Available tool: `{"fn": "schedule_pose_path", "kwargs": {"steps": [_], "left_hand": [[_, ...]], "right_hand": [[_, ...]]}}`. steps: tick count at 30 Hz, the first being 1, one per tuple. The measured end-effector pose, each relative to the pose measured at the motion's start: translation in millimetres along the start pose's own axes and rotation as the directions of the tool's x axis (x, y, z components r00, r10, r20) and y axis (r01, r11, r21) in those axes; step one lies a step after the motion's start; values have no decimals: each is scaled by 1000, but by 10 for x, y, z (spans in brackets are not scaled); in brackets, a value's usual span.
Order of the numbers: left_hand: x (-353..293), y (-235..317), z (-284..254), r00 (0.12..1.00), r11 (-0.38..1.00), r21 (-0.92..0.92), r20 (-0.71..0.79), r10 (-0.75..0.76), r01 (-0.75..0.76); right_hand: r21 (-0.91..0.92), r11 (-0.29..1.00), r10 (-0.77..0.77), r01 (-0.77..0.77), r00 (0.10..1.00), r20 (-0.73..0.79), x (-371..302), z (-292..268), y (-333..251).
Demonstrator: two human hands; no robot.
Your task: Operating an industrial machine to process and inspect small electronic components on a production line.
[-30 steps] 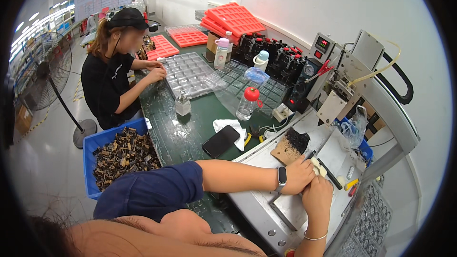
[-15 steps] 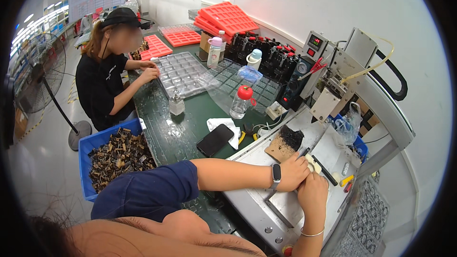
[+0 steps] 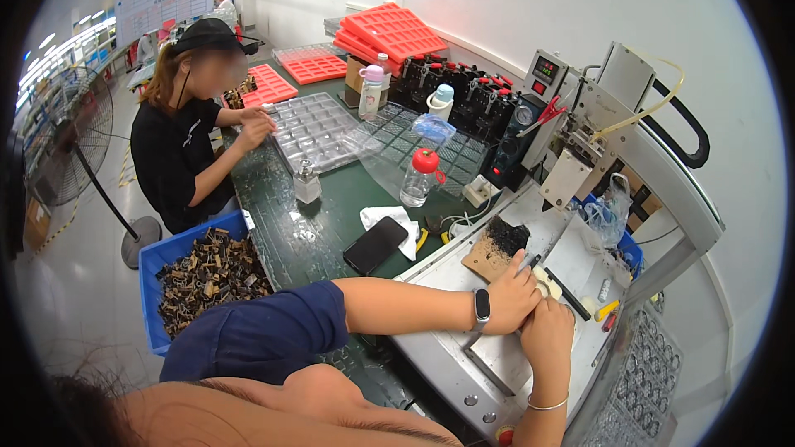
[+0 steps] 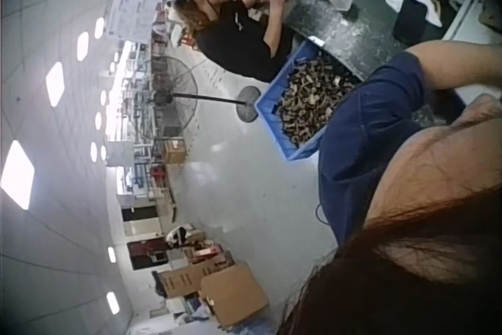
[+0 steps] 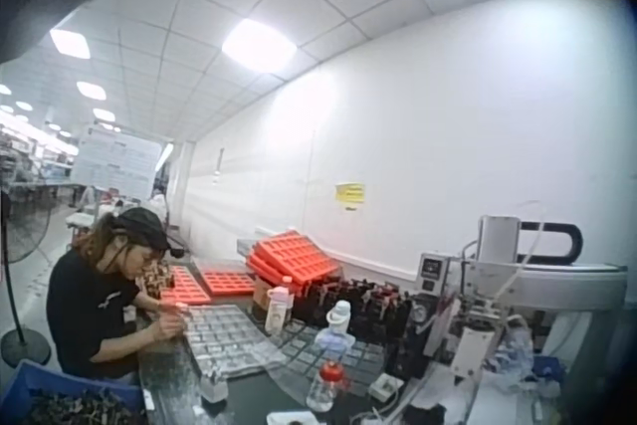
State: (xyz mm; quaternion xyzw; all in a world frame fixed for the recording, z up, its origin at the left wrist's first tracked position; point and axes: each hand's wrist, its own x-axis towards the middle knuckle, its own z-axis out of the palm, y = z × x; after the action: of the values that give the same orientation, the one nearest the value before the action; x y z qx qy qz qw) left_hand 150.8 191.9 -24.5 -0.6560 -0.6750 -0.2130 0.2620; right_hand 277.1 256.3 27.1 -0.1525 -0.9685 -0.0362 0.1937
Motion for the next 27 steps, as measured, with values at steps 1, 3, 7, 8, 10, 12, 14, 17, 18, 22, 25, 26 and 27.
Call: {"fn": "schedule_pose_path", "kwargs": {"steps": [1, 3, 7, 8, 10, 12, 14, 17, 18, 22, 25, 26, 27], "left_hand": [[-5, -2, 0, 999, 999, 32, -39, -10, 11], [2, -17, -26, 1000, 1000, -22, -12, -12, 12], [53, -6, -149, 995, 970, -227, 54, -79, 89], [59, -3, -143, 995, 970, -227, 56, -78, 89], [71, -2, -113, 990, 950, -280, 79, -118, 136], [67, -8, -89, 991, 947, -292, 59, -124, 136], [59, -10, -69, 991, 943, -304, 38, -129, 134], [49, 1, -107, 993, 958, -263, 16, -115, 115], [49, 0, -115, 995, 975, -203, 7, -96, 95], [46, 4, -148, 995, 989, -113, 51, -90, 96], [63, 4, -148, 991, 981, -160, 94, -96, 110], [50, 3, -140, 991, 981, -161, 94, -96, 110], [51, -2, -142, 989, 968, -222, 112, -97, 120]], "right_hand": [[4, 1000, 0, 0, 1000, -3, 12, -6, -12], [9, 1000, 3, -2, 1000, -6, 15, -8, -15], [4, 1000, 8, -8, 1000, -2, 11, -27, -7], [18, 1000, 12, -12, 1000, -2, 9, -30, -7], [33, 999, 8, -8, 1000, -11, 11, -11, 0], [48, 999, 7, -6, 1000, -21, 13, 1, 2], [41, 999, 2, -1, 1000, -26, 16, 6, 1], [9, 1000, -3, 4, 1000, -31, 4, -2, 7], [10, 1000, -4, 4, 1000, -31, 5, -15, -2], [-58, 998, -16, 13, 999, -38, 2, -30, -9], [-61, 998, -10, 8, 999, -37, 6, -43, -14], [-52, 999, -6, 4, 1000, -31, 6, -48, -22], [-56, 998, -5, 3, 1000, -31, 7, -44, -17]]}}
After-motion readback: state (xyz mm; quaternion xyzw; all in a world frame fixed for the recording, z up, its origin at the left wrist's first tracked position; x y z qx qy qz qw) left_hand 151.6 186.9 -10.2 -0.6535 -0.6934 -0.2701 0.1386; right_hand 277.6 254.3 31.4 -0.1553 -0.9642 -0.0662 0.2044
